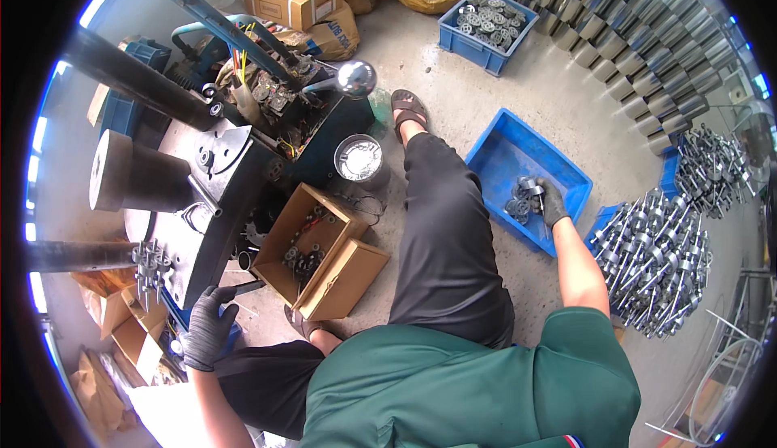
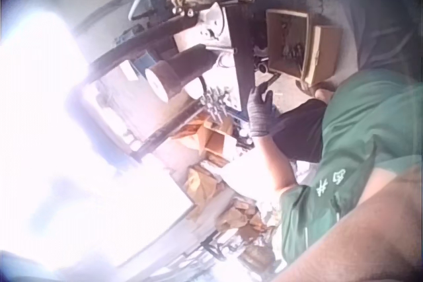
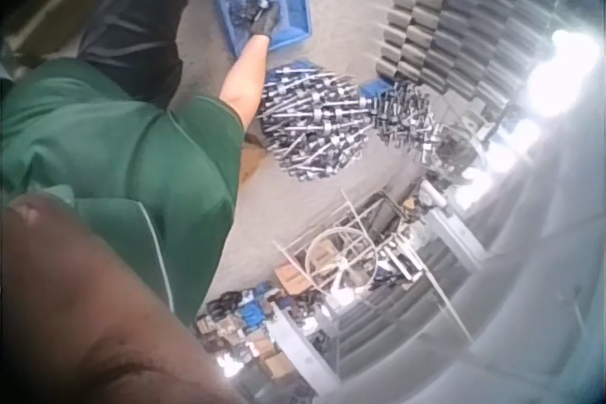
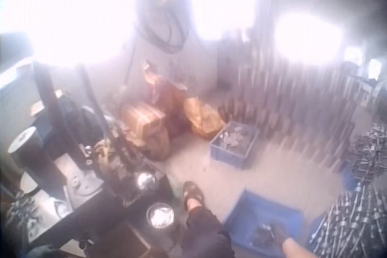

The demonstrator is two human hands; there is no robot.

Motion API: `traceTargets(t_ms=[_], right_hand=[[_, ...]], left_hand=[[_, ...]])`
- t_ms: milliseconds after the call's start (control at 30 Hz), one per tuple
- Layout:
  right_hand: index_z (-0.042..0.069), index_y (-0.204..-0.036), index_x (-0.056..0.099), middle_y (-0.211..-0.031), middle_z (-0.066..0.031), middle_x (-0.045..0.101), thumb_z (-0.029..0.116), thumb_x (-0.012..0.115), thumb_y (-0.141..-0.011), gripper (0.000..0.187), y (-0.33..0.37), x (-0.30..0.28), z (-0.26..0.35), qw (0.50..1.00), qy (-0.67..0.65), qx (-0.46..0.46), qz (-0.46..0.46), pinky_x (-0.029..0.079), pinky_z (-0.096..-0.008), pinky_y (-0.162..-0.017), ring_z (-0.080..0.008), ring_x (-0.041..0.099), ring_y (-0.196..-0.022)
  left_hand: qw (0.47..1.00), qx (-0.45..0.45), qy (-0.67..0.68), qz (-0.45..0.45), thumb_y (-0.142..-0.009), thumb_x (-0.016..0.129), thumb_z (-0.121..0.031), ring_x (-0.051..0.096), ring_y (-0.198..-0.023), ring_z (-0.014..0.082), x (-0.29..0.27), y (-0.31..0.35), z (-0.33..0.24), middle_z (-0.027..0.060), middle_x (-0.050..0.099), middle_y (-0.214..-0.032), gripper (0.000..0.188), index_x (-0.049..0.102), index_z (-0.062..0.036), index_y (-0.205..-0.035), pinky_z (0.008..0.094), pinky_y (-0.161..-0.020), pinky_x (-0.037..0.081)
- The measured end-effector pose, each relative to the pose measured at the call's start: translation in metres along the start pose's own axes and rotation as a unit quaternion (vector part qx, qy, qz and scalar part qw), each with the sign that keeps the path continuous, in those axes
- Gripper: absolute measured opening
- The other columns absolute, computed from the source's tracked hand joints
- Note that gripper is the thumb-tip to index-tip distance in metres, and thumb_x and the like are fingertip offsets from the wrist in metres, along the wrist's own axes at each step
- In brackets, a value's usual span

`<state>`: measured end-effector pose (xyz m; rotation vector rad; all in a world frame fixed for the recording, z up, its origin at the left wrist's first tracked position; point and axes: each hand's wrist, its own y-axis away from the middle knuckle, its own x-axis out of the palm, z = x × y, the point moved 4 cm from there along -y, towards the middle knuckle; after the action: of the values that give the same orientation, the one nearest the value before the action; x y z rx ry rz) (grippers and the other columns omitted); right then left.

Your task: Operating a manual industrial press to assemble or shape metal components.

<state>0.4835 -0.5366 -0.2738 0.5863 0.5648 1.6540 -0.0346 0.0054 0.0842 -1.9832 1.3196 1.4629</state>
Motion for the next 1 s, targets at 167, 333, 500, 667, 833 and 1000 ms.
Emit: traceTargets(t_ms=[167, 333, 500, 667, 833, 1000], right_hand=[[0.008, -0.092, 0.062, -0.064, -0.0016, 0.056, 0.033, 0.068, -0.091, 0.026, 0.074, 0.015, 0.065, 0.963, 0.199, -0.17, -0.063, 0.039, -0.0291, -0.037, -0.0118, 0.049, -0.043], [0.008, -0.093, 0.059, -0.067, -0.0024, 0.058, 0.035, 0.064, -0.092, 0.028, 0.194, 0.07, 0.175, 0.923, 0.149, -0.353, 0.028, 0.041, -0.0263, -0.042, -0.0105, 0.051, -0.047], [0.007, -0.107, 0.058, -0.075, -0.003, 0.062, 0.03, 0.068, -0.083, 0.035, 0.326, 0.181, 0.246, 0.869, 0.152, -0.387, 0.27, 0.042, -0.0241, -0.047, -0.0096, 0.055, -0.055], [0.005, -0.123, 0.059, -0.109, -0.0046, 0.065, 0.026, 0.073, -0.078, 0.051, 0.398, 0.321, 0.213, 0.819, 0.26, -0.246, 0.449, 0.053, -0.0279, -0.084, -0.0136, 0.064, -0.096], [0.004, -0.119, 0.06, -0.106, -0.0082, 0.062, 0.044, 0.079, -0.083, 0.057, 0.409, 0.438, 0.128, 0.623, 0.441, -0.27, 0.587, 0.052, -0.0313, -0.083, -0.0169, 0.062, -0.098], [0.005, -0.126, 0.052, -0.112, -0.0105, 0.062, 0.034, 0.086, -0.08, 0.065, 0.385, 0.49, 0.065, 0.549, 0.484, -0.158, 0.662, 0.053, -0.0329, -0.089, -0.0175, 0.061, -0.103]], left_hand=[[0.994, 0.056, 0.094, 0.002, -0.08, 0.07, 0.003, 0.068, -0.102, 0.0331, -0.002, -0.01, -0.045, 0.0165, 0.066, -0.103, 0.034, 0.067, -0.0014, -0.114, 0.039, -0.089, 0.054], [0.987, 0.157, 0.023, -0.006, -0.08, 0.073, 0.002, 0.069, -0.097, 0.0288, 0.001, -0.025, -0.073, 0.0124, 0.067, -0.103, 0.037, 0.069, -0.0051, -0.116, 0.0372, -0.082, 0.056], [0.97, 0.205, 0.113, -0.059, -0.084, 0.075, -0.004, 0.067, -0.098, 0.0309, 0.01, -0.02, -0.08, 0.0134, 0.067, -0.108, 0.035, 0.068, -0.0062, -0.119, 0.0394, -0.085, 0.055], [0.919, 0.26, 0.281, -0.092, -0.087, 0.076, -0.016, 0.064, -0.118, 0.0289, 0.015, -0.009, -0.084, 0.0156, 0.063, -0.128, 0.049, 0.062, -0.0045, -0.132, 0.0376, -0.101, 0.051], [0.771, 0.18, 0.596, 0.134, -0.088, 0.08, -0.037, 0.063, -0.111, 0.0182, 0.043, -0.01, -0.07, 0.0128, 0.063, -0.124, 0.069, 0.052, -0.0027, -0.14, 0.0361, -0.095, 0.053], [0.865, 0.036, 0.472, 0.166, -0.09, 0.074, -0.049, 0.064, -0.08, 0.0106, 0.059, -0.013, -0.031, 0.0072, 0.067, -0.093, 0.065, 0.058, -0.0019, -0.132, 0.0273, -0.069, 0.054]])
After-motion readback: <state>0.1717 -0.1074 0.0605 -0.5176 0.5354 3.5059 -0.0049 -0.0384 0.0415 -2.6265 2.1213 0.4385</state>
